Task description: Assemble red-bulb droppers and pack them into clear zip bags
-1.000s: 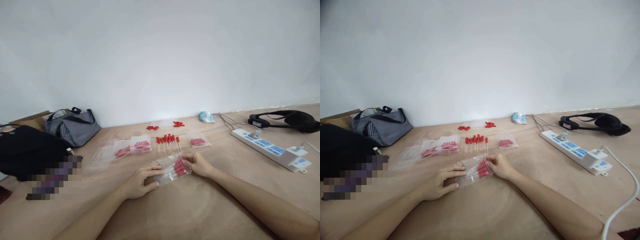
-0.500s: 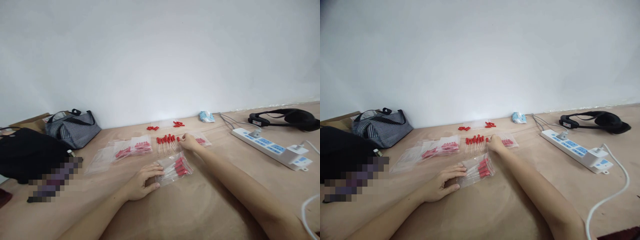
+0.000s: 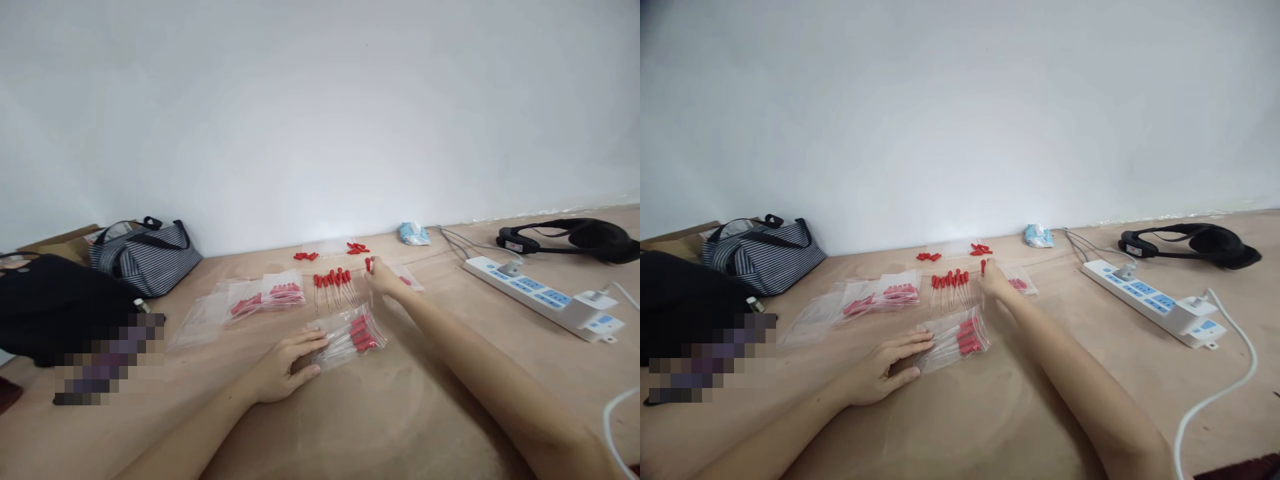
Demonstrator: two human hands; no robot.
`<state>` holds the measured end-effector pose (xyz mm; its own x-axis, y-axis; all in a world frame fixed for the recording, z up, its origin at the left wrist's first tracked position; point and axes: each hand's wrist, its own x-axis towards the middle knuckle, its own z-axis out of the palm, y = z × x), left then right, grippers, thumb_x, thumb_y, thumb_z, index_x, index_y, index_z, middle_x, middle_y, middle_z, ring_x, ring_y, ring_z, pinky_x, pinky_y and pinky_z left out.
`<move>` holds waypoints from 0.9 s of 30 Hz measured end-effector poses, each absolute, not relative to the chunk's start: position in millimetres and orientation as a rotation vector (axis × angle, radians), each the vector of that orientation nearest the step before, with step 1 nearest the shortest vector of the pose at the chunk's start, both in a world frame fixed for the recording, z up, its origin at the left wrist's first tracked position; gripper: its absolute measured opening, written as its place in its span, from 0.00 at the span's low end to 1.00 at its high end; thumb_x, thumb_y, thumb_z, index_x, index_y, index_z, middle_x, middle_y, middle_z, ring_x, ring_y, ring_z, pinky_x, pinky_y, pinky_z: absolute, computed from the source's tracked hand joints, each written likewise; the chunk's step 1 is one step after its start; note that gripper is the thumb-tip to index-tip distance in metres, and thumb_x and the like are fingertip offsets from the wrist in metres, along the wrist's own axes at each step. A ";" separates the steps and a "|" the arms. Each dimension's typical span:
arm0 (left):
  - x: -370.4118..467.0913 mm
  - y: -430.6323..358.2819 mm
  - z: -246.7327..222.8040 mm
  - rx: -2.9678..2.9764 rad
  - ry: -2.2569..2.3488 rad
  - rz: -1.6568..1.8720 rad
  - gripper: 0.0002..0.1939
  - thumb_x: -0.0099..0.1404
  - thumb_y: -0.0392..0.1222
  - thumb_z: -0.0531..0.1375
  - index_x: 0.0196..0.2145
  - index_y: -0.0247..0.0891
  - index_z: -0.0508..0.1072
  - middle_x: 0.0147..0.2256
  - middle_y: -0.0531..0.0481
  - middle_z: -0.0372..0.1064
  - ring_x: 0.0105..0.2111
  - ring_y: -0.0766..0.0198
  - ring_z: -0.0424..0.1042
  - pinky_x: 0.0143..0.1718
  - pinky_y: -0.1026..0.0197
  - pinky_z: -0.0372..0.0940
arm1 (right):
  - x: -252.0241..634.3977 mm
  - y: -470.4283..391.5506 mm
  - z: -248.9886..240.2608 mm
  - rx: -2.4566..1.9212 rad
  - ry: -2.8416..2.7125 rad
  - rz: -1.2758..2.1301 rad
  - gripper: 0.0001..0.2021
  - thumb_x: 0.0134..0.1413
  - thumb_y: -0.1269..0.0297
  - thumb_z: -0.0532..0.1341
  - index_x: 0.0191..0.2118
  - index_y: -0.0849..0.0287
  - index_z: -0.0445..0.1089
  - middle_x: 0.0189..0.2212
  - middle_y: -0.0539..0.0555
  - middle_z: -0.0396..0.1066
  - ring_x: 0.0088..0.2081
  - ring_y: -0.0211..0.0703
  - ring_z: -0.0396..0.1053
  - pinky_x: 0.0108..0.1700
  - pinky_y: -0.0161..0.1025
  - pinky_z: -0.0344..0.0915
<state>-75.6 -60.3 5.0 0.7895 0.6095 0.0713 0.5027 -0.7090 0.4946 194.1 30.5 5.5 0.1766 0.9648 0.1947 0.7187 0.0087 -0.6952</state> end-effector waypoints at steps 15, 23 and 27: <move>-75.5 -58.6 4.0 2.504 0.819 0.370 0.21 0.61 0.44 0.54 0.52 0.45 0.62 0.55 0.49 0.57 0.55 0.55 0.55 0.55 0.49 0.51 | 197.7 -40.3 -26.1 -1.141 -1.202 0.791 0.25 0.46 0.59 0.55 0.50 0.53 0.44 0.30 0.46 0.55 0.19 0.30 0.59 0.20 0.32 0.61; -74.6 -59.0 4.6 2.524 0.826 0.368 0.21 0.62 0.45 0.53 0.53 0.45 0.61 0.55 0.50 0.58 0.55 0.57 0.55 0.55 0.51 0.51 | 191.6 -43.9 -28.2 -1.029 -1.093 0.901 0.20 0.44 0.56 0.57 0.40 0.51 0.45 0.28 0.45 0.58 0.24 0.36 0.66 0.28 0.38 0.67; -74.7 -58.4 4.5 2.523 0.820 0.362 0.22 0.62 0.44 0.54 0.54 0.45 0.60 0.55 0.50 0.57 0.55 0.56 0.55 0.55 0.51 0.51 | 195.2 -44.1 -30.0 -1.036 -1.055 0.995 0.17 0.44 0.58 0.56 0.37 0.52 0.46 0.23 0.42 0.59 0.22 0.36 0.66 0.26 0.38 0.65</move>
<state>-74.7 -58.4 4.5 0.7878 0.6071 0.1040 0.4860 -0.7165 0.5005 195.2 -44.1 -30.0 0.1994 0.9621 0.1860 -0.1294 0.2140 -0.9682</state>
